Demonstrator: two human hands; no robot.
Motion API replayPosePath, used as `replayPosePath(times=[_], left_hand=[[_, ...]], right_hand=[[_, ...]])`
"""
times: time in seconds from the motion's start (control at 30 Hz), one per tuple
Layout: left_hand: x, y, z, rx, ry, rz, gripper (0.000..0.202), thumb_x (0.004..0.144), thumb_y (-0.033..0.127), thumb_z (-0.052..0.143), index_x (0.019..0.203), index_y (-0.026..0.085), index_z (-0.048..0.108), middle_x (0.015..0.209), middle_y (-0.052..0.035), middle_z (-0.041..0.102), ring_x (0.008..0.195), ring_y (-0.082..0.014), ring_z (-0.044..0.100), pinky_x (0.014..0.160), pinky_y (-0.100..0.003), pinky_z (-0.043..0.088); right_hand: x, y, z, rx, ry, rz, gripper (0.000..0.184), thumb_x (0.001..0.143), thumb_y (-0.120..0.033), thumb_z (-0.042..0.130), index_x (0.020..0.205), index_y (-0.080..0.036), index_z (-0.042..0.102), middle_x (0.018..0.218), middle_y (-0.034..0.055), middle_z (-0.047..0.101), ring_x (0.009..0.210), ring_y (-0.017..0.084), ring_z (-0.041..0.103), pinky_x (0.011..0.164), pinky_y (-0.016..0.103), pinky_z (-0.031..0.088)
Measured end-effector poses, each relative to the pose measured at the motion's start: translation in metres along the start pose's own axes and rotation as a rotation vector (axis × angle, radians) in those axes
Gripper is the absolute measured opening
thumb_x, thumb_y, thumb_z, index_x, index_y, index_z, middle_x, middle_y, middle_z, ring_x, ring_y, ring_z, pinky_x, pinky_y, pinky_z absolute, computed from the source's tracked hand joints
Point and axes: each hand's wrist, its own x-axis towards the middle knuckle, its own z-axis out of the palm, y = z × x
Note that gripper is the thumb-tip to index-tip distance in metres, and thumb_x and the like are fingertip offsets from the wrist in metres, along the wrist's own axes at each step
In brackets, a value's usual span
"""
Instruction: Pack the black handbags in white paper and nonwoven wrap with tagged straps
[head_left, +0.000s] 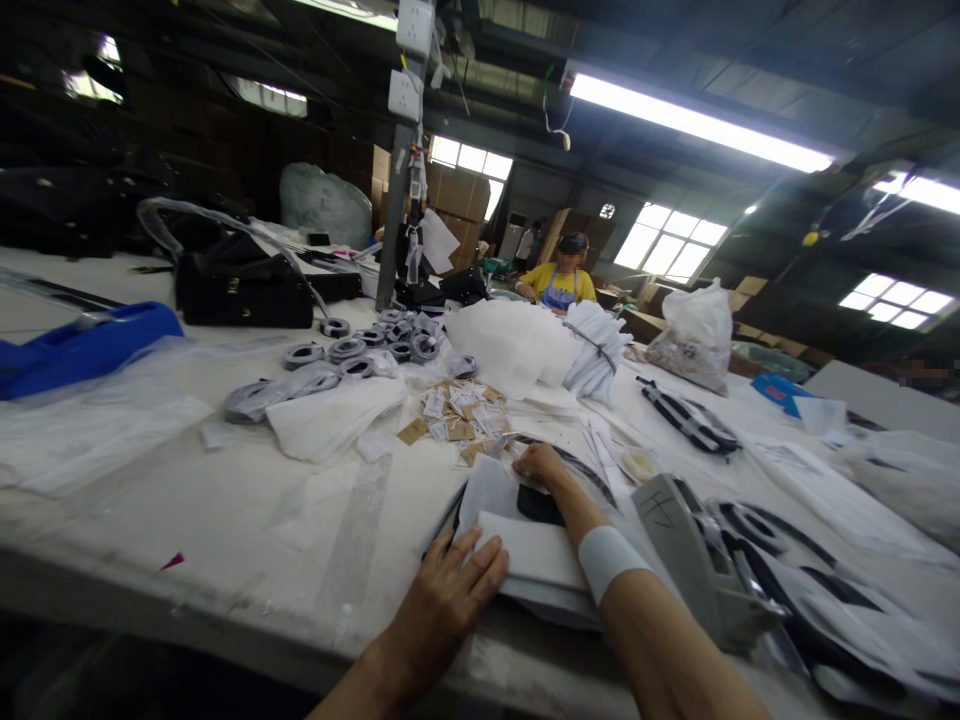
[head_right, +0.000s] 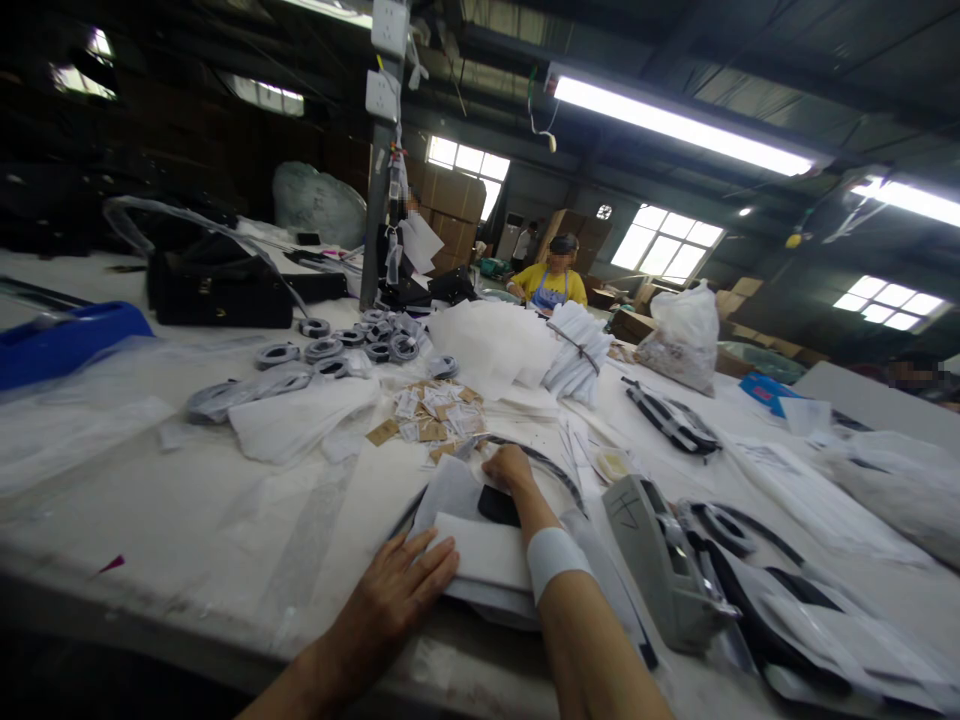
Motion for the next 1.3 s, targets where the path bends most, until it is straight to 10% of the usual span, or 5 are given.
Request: replayPosePath(times=[0.33,0.63,1.0,1.3], left_hand=[[0.009,0.004,-0.005,-0.014,-0.082,-0.029,0.038,0.101,0.018,0.03,0.125,0.02,0.06,0.123,-0.0081,0.066,0.118,-0.0239,0.056,0.091,-0.039,0.045],[0.009,0.006,-0.008,0.024,-0.112,-0.013,0.037,0.1,0.018,0.032,0.127,0.021,0.058,0.123,-0.0101,0.065,0.119,-0.0238,0.056,0.092,-0.039,0.046],[0.015,0.008,-0.014,-0.003,-0.086,-0.027,0.038,0.101,0.017,0.03,0.123,0.019,0.061,0.12,-0.0082,0.068,0.116,-0.0237,0.058,0.09,-0.038,0.047],[0.024,0.007,-0.029,-0.009,-0.132,0.009,0.035,0.1,0.016,0.035,0.121,0.017,0.062,0.116,-0.0089,0.07,0.113,-0.0234,0.061,0.087,-0.036,0.05]], right_hand=[[-0.033,-0.018,-0.013,0.673,-0.061,-0.076,0.017,0.079,-0.021,0.07,0.09,-0.015,0.059,0.073,-0.0004,0.064,0.069,0.016,0.068,0.057,0.022,0.05],[-0.081,-0.015,-0.021,1.04,-0.172,-0.333,0.057,0.054,-0.036,0.082,0.106,-0.016,0.068,0.105,0.0077,0.071,0.098,0.025,0.065,0.086,0.033,0.05],[-0.112,0.004,-0.021,0.875,-0.119,-0.376,0.024,0.066,-0.038,0.077,0.072,-0.015,0.075,0.066,0.001,0.071,0.062,0.016,0.06,0.064,0.028,0.046],[-0.168,0.016,-0.001,0.403,0.133,-0.798,0.019,0.09,-0.023,0.056,0.09,-0.024,0.075,0.093,0.0021,0.077,0.088,0.022,0.073,0.094,0.038,0.052]])
